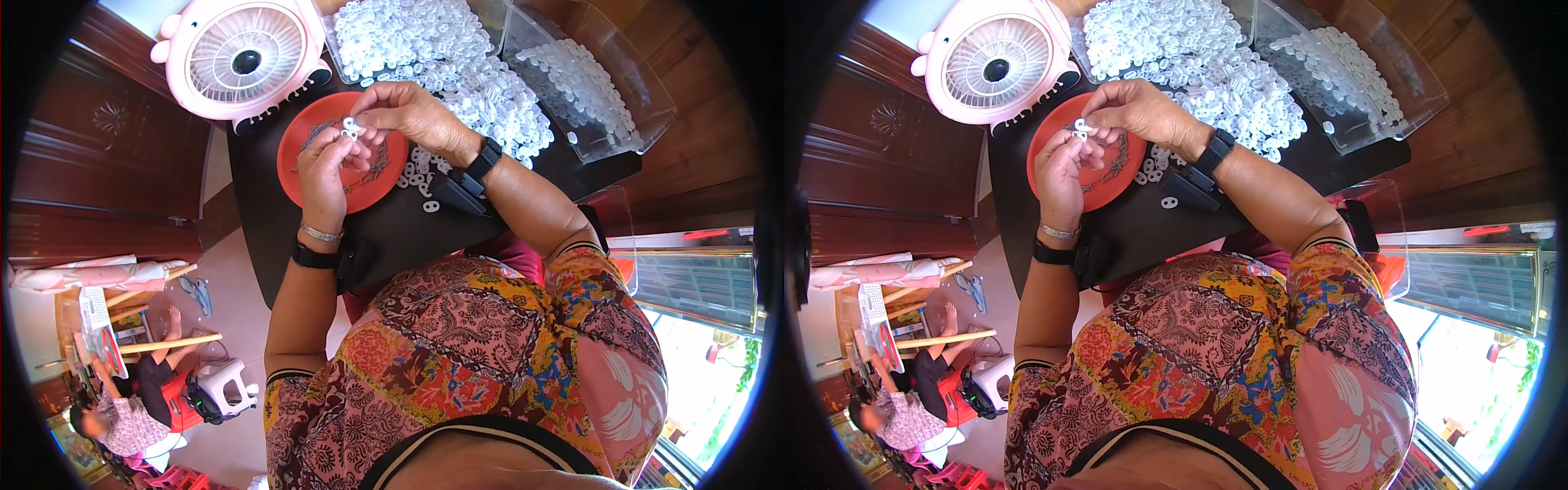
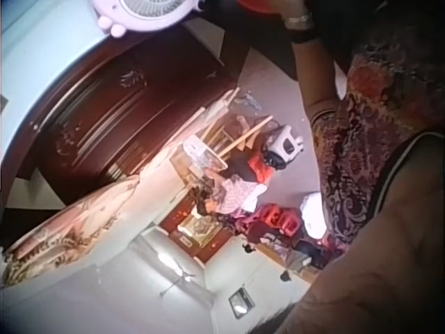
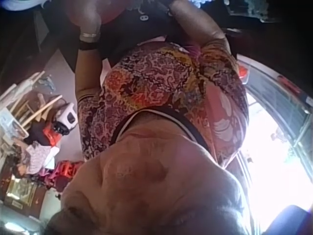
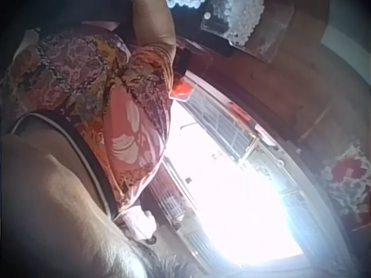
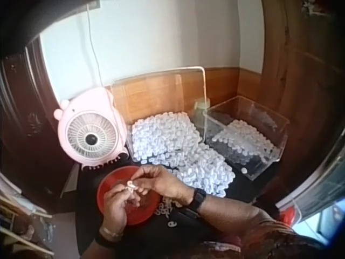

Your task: Manual assembly of small white and black plastic components to create toy eyes.

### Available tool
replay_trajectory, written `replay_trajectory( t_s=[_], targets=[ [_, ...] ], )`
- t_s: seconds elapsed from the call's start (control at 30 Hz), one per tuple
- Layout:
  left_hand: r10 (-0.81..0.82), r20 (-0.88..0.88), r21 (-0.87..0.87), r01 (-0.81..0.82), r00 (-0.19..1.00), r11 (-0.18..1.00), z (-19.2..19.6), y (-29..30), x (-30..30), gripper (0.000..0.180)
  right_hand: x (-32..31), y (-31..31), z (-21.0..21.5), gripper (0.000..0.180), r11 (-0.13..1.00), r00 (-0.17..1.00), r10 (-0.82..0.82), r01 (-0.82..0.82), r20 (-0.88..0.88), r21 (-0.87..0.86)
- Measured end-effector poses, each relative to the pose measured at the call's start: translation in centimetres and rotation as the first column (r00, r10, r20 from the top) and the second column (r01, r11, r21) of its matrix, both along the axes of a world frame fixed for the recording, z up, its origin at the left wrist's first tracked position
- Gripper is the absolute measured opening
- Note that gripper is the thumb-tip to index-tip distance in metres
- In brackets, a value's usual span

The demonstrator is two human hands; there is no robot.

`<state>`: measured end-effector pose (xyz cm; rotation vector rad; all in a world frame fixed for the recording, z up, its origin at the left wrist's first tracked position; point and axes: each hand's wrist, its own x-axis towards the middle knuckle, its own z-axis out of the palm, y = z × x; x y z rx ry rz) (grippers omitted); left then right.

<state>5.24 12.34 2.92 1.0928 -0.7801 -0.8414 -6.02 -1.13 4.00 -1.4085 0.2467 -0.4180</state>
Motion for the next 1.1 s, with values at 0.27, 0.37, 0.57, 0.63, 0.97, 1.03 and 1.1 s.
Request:
replay_trajectory(
  t_s=[0.27, 0.37, 0.57, 0.63, 0.97, 1.03, 1.1],
  targets=[
    [0.051, 0.086, 0.124, -0.061, 0.995, 0.99, -0.42, 0.13, 0.3, 0.018, 0.1, 0.01, 0.03, 0.013, 0.993, 0.994, -0.105, 0.104, 0.018, 0.056],
    [0.082, 0.056, 0.097, -0.087, 0.995, 0.991, -0.3, 0.06, 0.07, 0.019, 0.12, 0.08, 0.08, 0.013, 0.993, 0.993, -0.117, 0.117, 0.023, 0.022],
    [0.089, 0.067, 0.097, -0.095, 0.994, 0.991, -0.41, 0.03, 0.16, 0.019, 0.04, -0.11, -0.07, 0.015, 0.995, 0.995, -0.097, 0.097, -0.005, -0.028],
    [0.097, 0.08, 0.113, -0.106, 0.992, 0.988, -0.34, 0.11, 0.15, 0.019, 0.18, -0.06, -0.13, 0.014, 0.995, 0.995, -0.098, 0.098, 0.011, -0.017],
    [0.084, 0.067, 0.078, -0.089, 0.994, 0.993, -0.27, 0.17, 0.07, 0.019, 0.0, -0.03, 0.12, 0.013, 0.997, 0.997, -0.059, 0.061, -0.051, 0.039],
    [0.078, 0.07, 0.084, -0.084, 0.994, 0.993, -0.09, 0.16, -0.03, 0.02, -0.02, -0.15, -0.07, 0.014, 0.999, 0.998, -0.041, 0.042, -0.037, 0.025],
    [0.083, 0.065, 0.082, -0.088, 0.994, 0.993, -0.02, 0.16, -0.04, 0.019, 0.0, -0.12, -0.08, 0.015, 1.0, 1.0, -0.02, 0.02, -0.024, 0.012]
  ],
)
